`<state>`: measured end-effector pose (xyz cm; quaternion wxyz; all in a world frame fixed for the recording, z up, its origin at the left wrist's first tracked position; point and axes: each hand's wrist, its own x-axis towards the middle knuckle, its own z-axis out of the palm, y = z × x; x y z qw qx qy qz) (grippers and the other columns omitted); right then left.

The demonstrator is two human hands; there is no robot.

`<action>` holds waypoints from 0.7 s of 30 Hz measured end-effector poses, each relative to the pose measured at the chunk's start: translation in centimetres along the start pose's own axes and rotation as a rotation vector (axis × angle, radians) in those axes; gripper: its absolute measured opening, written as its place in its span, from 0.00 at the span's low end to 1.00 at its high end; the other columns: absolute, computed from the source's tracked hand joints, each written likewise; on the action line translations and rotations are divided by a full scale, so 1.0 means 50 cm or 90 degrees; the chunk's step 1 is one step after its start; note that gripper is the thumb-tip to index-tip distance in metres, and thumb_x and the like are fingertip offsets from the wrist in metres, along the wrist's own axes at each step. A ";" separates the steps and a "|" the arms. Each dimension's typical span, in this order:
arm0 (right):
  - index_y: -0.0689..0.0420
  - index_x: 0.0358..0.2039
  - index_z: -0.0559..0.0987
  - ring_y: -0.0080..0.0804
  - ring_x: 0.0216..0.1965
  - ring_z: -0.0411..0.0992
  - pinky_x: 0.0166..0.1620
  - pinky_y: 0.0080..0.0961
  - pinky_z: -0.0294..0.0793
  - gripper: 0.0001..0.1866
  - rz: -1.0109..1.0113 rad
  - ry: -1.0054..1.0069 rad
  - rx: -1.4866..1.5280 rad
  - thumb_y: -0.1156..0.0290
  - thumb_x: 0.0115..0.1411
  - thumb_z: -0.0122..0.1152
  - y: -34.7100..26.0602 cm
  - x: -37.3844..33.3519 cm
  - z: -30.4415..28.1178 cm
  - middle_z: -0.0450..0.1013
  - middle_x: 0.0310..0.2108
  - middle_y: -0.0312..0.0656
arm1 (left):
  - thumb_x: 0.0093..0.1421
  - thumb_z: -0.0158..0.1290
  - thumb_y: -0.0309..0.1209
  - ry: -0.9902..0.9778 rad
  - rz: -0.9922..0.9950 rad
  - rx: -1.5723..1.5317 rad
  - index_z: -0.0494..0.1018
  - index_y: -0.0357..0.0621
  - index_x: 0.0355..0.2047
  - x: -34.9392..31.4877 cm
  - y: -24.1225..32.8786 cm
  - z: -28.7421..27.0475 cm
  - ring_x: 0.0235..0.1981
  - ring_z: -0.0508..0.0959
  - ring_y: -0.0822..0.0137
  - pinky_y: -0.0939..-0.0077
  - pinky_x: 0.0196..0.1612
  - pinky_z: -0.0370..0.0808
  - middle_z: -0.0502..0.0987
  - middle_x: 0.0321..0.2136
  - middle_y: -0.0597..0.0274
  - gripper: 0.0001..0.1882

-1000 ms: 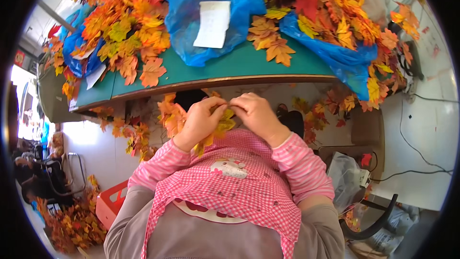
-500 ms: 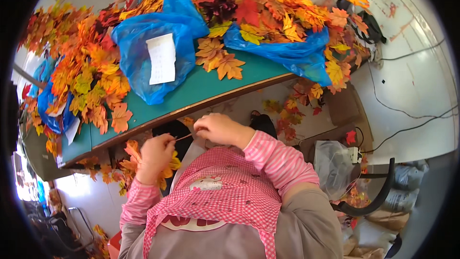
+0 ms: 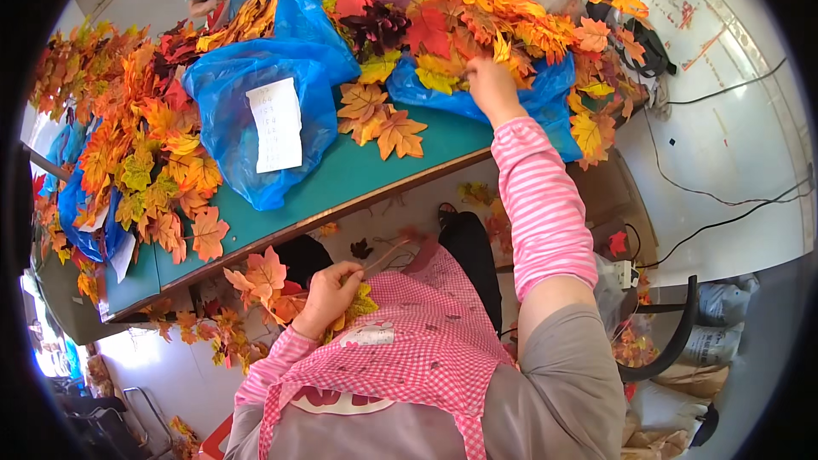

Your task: Assembling artificial autumn-themed vines by manually attaching plastic leaves to a flexible stem.

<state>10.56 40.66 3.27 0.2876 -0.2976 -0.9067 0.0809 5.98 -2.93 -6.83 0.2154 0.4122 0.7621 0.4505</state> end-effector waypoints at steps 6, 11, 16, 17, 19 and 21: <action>0.57 0.35 0.83 0.52 0.39 0.76 0.45 0.44 0.74 0.09 -0.026 -0.100 -0.022 0.70 0.56 0.58 -0.003 0.011 -0.008 0.78 0.33 0.52 | 0.58 0.57 0.31 -0.018 -0.046 -0.010 0.79 0.39 0.36 -0.013 -0.012 -0.011 0.30 0.82 0.53 0.67 0.32 0.76 0.80 0.29 0.50 0.09; 0.59 0.33 0.82 0.50 0.36 0.76 0.42 0.41 0.74 0.09 -0.093 0.042 0.078 0.69 0.58 0.57 -0.061 0.076 -0.042 0.78 0.31 0.50 | 0.58 0.57 0.33 -0.040 -0.066 -0.008 0.79 0.42 0.35 -0.007 -0.012 -0.006 0.30 0.81 0.51 0.66 0.32 0.76 0.80 0.28 0.49 0.09; 0.58 0.32 0.81 0.49 0.38 0.75 0.43 0.36 0.74 0.08 -0.085 0.169 0.074 0.69 0.58 0.57 -0.088 0.186 -0.016 0.78 0.32 0.49 | 0.58 0.57 0.30 -0.041 -0.023 0.013 0.78 0.37 0.36 0.003 -0.015 0.001 0.29 0.82 0.57 0.69 0.32 0.76 0.80 0.28 0.49 0.09; 0.55 0.37 0.81 0.48 0.44 0.72 0.47 0.42 0.71 0.09 -0.079 0.134 -0.040 0.69 0.58 0.57 -0.075 0.206 -0.016 0.76 0.40 0.46 | 0.58 0.57 0.30 -0.046 -0.029 0.016 0.78 0.37 0.36 0.004 -0.012 -0.003 0.29 0.82 0.56 0.69 0.33 0.76 0.80 0.29 0.49 0.09; 0.51 0.44 0.79 0.48 0.50 0.68 0.50 0.53 0.67 0.13 -0.042 0.161 -0.225 0.69 0.58 0.56 -0.066 0.196 -0.001 0.72 0.49 0.42 | 0.58 0.57 0.29 -0.033 -0.038 0.009 0.78 0.37 0.36 -0.001 -0.026 -0.004 0.30 0.82 0.56 0.69 0.33 0.76 0.80 0.28 0.49 0.09; 0.46 0.50 0.76 0.49 0.54 0.66 0.49 0.59 0.65 0.17 0.037 0.012 -0.286 0.66 0.58 0.56 0.001 0.205 0.013 0.69 0.55 0.40 | 0.58 0.58 0.31 -0.020 -0.038 -0.003 0.79 0.39 0.36 -0.002 -0.035 -0.007 0.30 0.82 0.53 0.67 0.32 0.76 0.80 0.28 0.49 0.09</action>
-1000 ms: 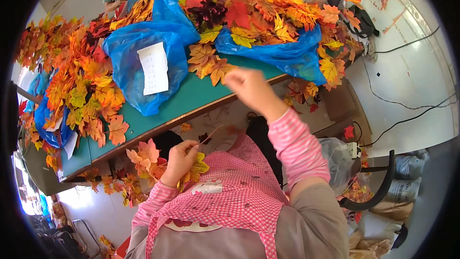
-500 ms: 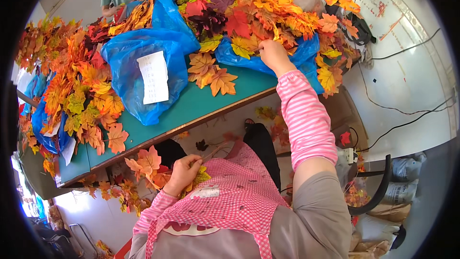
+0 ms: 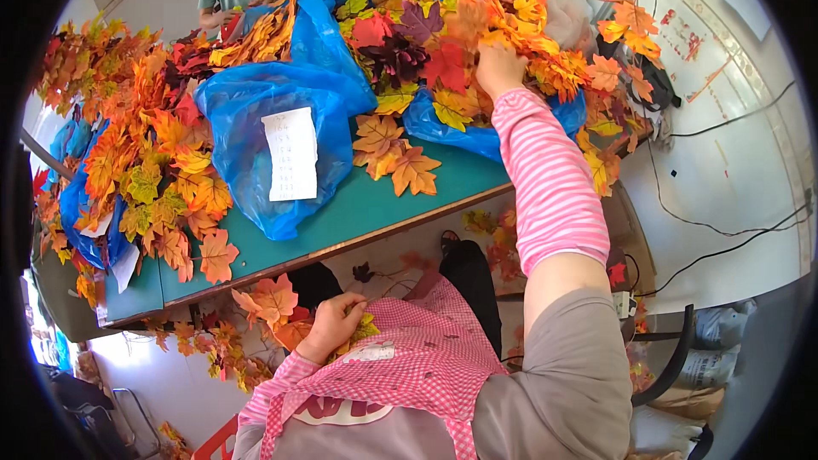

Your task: Assembling artificial autumn-themed vines by manually attaching plastic leaves to a flexible stem.

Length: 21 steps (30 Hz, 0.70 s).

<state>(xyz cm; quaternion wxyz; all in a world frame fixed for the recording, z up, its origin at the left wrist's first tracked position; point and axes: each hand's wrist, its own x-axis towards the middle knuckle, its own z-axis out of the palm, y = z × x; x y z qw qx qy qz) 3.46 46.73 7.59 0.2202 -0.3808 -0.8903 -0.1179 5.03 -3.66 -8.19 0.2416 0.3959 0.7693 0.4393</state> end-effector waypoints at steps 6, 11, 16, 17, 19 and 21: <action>0.54 0.40 0.79 0.49 0.48 0.70 0.48 0.49 0.70 0.17 -0.004 0.127 0.225 0.57 0.56 0.64 -0.006 0.057 -0.014 0.74 0.43 0.45 | 0.57 0.57 0.34 0.000 -0.021 -0.014 0.79 0.41 0.36 -0.003 -0.012 0.000 0.30 0.81 0.49 0.62 0.31 0.76 0.80 0.28 0.48 0.10; 0.61 0.58 0.65 0.51 0.59 0.64 0.61 0.40 0.64 0.36 -0.198 0.255 0.339 0.67 0.49 0.70 0.006 0.182 0.019 0.68 0.55 0.56 | 0.57 0.57 0.32 -0.005 -0.016 0.035 0.79 0.40 0.35 0.001 0.003 0.002 0.29 0.81 0.50 0.63 0.32 0.77 0.80 0.28 0.48 0.10; 0.52 0.47 0.80 0.40 0.36 0.79 0.41 0.34 0.76 0.20 -0.192 0.026 0.202 0.59 0.55 0.60 0.143 0.279 -0.015 0.78 0.30 0.52 | 0.58 0.56 0.34 -0.014 -0.005 0.031 0.79 0.42 0.36 0.015 -0.005 -0.002 0.30 0.81 0.49 0.62 0.33 0.77 0.80 0.28 0.49 0.10; 0.55 0.38 0.83 0.37 0.35 0.79 0.41 0.34 0.76 0.14 -0.035 0.030 0.290 0.61 0.57 0.58 0.099 0.271 -0.067 0.79 0.31 0.47 | 0.58 0.56 0.34 -0.002 -0.005 0.030 0.79 0.42 0.36 0.012 -0.007 0.000 0.30 0.81 0.49 0.62 0.33 0.77 0.80 0.28 0.49 0.10; 0.59 0.34 0.82 0.32 0.35 0.78 0.39 0.31 0.77 0.10 -0.046 0.324 0.533 0.65 0.60 0.58 0.091 0.242 -0.119 0.80 0.32 0.42 | 0.58 0.56 0.34 0.004 0.003 0.033 0.79 0.42 0.36 0.006 -0.003 0.003 0.30 0.80 0.50 0.61 0.33 0.77 0.80 0.28 0.50 0.11; 0.60 0.33 0.80 0.27 0.37 0.77 0.39 0.26 0.77 0.06 0.104 0.321 0.951 0.71 0.61 0.59 0.048 0.187 -0.174 0.79 0.36 0.38 | 0.58 0.55 0.34 -0.003 0.014 0.047 0.79 0.42 0.36 0.006 -0.004 0.005 0.29 0.80 0.50 0.61 0.33 0.76 0.80 0.27 0.50 0.10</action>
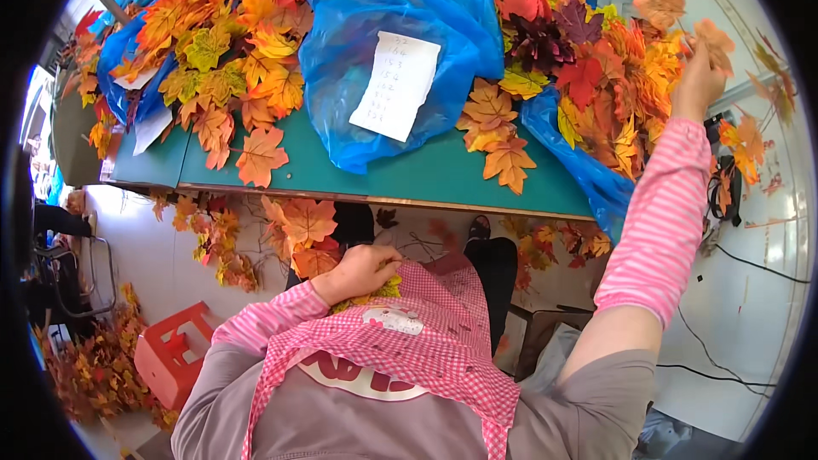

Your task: Assembling artificial autumn-themed vines by manually attaching plastic leaves to a flexible stem.

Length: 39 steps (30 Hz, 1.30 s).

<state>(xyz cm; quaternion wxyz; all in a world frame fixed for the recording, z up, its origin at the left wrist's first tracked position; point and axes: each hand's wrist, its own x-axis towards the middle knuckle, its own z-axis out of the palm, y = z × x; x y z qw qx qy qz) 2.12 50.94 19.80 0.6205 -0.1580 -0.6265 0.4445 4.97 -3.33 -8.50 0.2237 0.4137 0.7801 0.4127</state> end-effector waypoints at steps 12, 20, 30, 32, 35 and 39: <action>0.63 0.47 0.73 0.39 0.45 0.75 0.49 0.31 0.72 0.20 -0.206 -0.598 -0.496 0.60 0.64 0.59 0.017 -0.434 -0.113 0.75 0.46 0.47 | 0.57 0.53 0.33 -0.028 0.019 0.006 0.78 0.43 0.36 -0.014 0.006 0.001 0.32 0.80 0.49 0.58 0.34 0.77 0.80 0.31 0.52 0.10; 0.66 0.42 0.76 0.22 0.21 0.71 0.23 0.21 0.67 0.15 0.184 -0.414 -0.423 0.65 0.63 0.60 0.095 -0.398 -0.081 0.77 0.32 0.43 | 0.56 0.55 0.32 0.027 0.102 0.082 0.79 0.44 0.37 -0.038 0.023 0.007 0.34 0.80 0.53 0.61 0.35 0.77 0.80 0.32 0.53 0.10; 0.59 0.43 0.79 0.19 0.19 0.67 0.21 0.16 0.62 0.13 0.397 -0.381 -0.275 0.67 0.61 0.62 0.142 -0.332 -0.108 0.74 0.24 0.32 | 0.61 0.56 0.29 0.133 -0.076 -0.221 0.78 0.34 0.39 -0.016 0.067 -0.149 0.34 0.79 0.74 0.78 0.38 0.75 0.82 0.32 0.60 0.10; 0.58 0.47 0.78 0.20 0.24 0.69 0.25 0.17 0.67 0.15 0.453 -0.389 -0.235 0.68 0.61 0.63 0.145 -0.319 -0.101 0.76 0.32 0.34 | 0.62 0.57 0.31 0.091 -0.144 -0.377 0.78 0.34 0.39 -0.010 0.055 -0.186 0.36 0.79 0.76 0.80 0.41 0.76 0.81 0.35 0.63 0.11; 0.57 0.50 0.78 0.21 0.28 0.71 0.30 0.18 0.70 0.17 0.503 -0.347 -0.184 0.68 0.61 0.64 0.133 -0.325 -0.092 0.75 0.34 0.33 | 0.62 0.57 0.32 0.061 -0.247 -0.564 0.75 0.36 0.44 -0.014 0.068 -0.220 0.37 0.80 0.73 0.78 0.41 0.79 0.80 0.40 0.63 0.13; 0.59 0.49 0.77 0.22 0.32 0.72 0.34 0.18 0.70 0.16 0.417 -0.349 -0.162 0.69 0.62 0.63 0.118 -0.312 -0.111 0.74 0.33 0.35 | 0.63 0.55 0.32 0.051 -0.257 -0.562 0.76 0.36 0.44 -0.015 0.083 -0.219 0.37 0.79 0.72 0.78 0.42 0.77 0.80 0.39 0.61 0.14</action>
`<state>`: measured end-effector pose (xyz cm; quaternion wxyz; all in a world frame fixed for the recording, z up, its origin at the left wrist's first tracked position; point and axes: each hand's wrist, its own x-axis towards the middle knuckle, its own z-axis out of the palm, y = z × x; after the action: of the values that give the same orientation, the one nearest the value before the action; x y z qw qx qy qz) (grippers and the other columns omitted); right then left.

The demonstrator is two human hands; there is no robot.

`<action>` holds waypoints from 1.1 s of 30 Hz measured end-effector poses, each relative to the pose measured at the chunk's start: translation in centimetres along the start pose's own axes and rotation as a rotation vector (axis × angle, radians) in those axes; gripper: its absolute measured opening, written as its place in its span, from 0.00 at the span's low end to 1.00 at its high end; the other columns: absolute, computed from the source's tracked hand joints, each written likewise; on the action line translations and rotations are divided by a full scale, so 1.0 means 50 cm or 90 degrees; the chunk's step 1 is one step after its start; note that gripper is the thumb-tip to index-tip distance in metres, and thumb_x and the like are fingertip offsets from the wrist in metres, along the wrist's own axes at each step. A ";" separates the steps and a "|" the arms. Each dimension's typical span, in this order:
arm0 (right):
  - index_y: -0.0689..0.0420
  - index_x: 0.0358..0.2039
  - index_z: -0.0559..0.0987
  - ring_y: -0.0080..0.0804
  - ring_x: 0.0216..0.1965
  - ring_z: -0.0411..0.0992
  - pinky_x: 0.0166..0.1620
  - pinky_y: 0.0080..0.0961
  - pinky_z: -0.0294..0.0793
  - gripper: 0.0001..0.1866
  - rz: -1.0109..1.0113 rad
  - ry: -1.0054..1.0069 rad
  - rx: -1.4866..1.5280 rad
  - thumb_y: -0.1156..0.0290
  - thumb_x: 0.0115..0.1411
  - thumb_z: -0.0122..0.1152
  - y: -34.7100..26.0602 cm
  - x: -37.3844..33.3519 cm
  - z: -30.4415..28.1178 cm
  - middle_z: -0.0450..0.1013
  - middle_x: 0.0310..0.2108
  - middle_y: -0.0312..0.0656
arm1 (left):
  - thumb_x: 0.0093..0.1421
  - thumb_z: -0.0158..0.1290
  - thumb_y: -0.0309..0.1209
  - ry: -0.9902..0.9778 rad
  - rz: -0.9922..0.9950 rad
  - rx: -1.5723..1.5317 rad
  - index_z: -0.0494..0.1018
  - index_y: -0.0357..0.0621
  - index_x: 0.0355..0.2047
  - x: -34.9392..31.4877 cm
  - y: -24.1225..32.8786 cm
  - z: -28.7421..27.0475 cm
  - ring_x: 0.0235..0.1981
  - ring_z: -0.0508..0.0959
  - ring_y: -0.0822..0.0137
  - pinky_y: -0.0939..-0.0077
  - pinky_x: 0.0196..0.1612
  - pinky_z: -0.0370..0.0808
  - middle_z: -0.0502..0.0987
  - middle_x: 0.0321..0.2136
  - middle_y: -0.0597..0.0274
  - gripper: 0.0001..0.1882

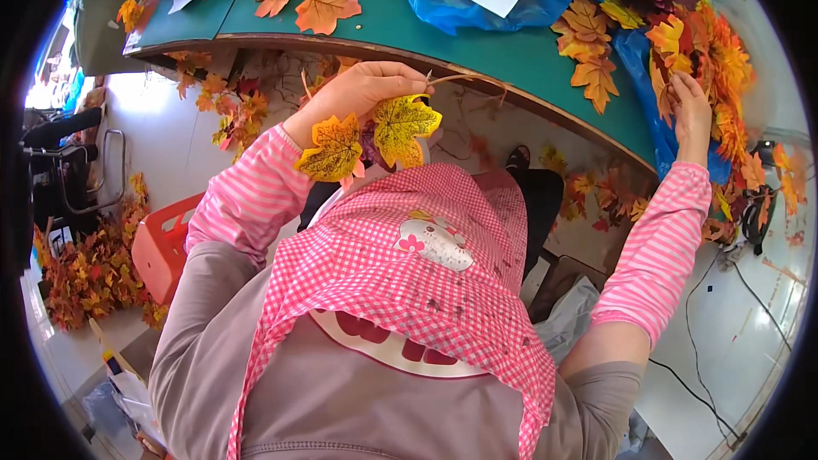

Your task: Assembling artificial autumn-themed vines by manually attaching plastic leaves to a flexible stem.

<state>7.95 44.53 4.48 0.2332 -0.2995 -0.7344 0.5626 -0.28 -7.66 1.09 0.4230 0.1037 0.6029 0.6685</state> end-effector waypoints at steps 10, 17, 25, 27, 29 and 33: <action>0.59 0.39 0.80 0.50 0.39 0.76 0.42 0.35 0.74 0.11 -0.364 0.153 -0.695 0.68 0.59 0.58 -0.105 -0.008 -0.066 0.78 0.35 0.52 | 0.58 0.57 0.28 -0.009 0.273 0.421 0.78 0.36 0.35 -0.009 -0.096 0.056 0.31 0.80 0.68 0.74 0.35 0.76 0.80 0.28 0.57 0.08; 0.63 0.38 0.79 0.19 0.31 0.70 0.33 0.19 0.69 0.09 -0.265 0.052 -0.337 0.70 0.62 0.58 -0.158 0.018 -0.097 0.75 0.29 0.34 | 0.56 0.55 0.30 -0.043 0.425 0.623 0.78 0.41 0.33 -0.016 -0.099 0.079 0.31 0.79 0.52 0.60 0.34 0.76 0.78 0.30 0.55 0.07; 0.58 0.34 0.77 0.37 0.34 0.75 0.38 0.31 0.72 0.04 -0.493 -0.356 -0.332 0.74 0.58 0.59 -0.134 -0.385 0.266 0.75 0.32 0.42 | 0.50 0.61 0.30 0.064 0.648 0.723 0.79 0.47 0.34 -0.020 -0.052 0.112 0.64 0.59 0.43 0.47 0.61 0.57 0.63 0.61 0.46 0.10; 0.56 0.36 0.78 0.41 0.38 0.73 0.44 0.32 0.70 0.08 -0.558 -0.446 -0.271 0.76 0.53 0.61 -0.110 -0.455 0.326 0.74 0.32 0.40 | 0.51 0.60 0.31 0.020 0.639 0.748 0.79 0.48 0.34 -0.009 -0.062 0.113 0.62 0.64 0.50 0.47 0.61 0.57 0.68 0.58 0.51 0.09; 0.58 0.36 0.77 0.38 0.36 0.72 0.41 0.30 0.72 0.08 -0.403 -0.419 -0.183 0.78 0.54 0.63 -0.108 -0.495 0.353 0.74 0.32 0.41 | 0.54 0.59 0.31 -0.017 0.552 0.708 0.79 0.46 0.34 0.003 -0.092 0.105 0.57 0.70 0.57 0.48 0.61 0.58 0.73 0.52 0.55 0.08; 0.60 0.38 0.77 0.29 0.31 0.73 0.35 0.25 0.73 0.08 -0.193 -0.321 -0.088 0.74 0.57 0.65 -0.029 -0.507 0.364 0.72 0.30 0.40 | 0.54 0.56 0.27 0.033 0.557 0.637 0.78 0.42 0.35 -0.001 -0.113 0.091 0.44 0.78 0.60 0.58 0.54 0.69 0.79 0.41 0.58 0.08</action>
<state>13.37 13.97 1.05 0.1039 -0.0519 -0.8420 0.5268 5.18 -4.91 -2.82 -0.0009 0.5067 0.7529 0.4200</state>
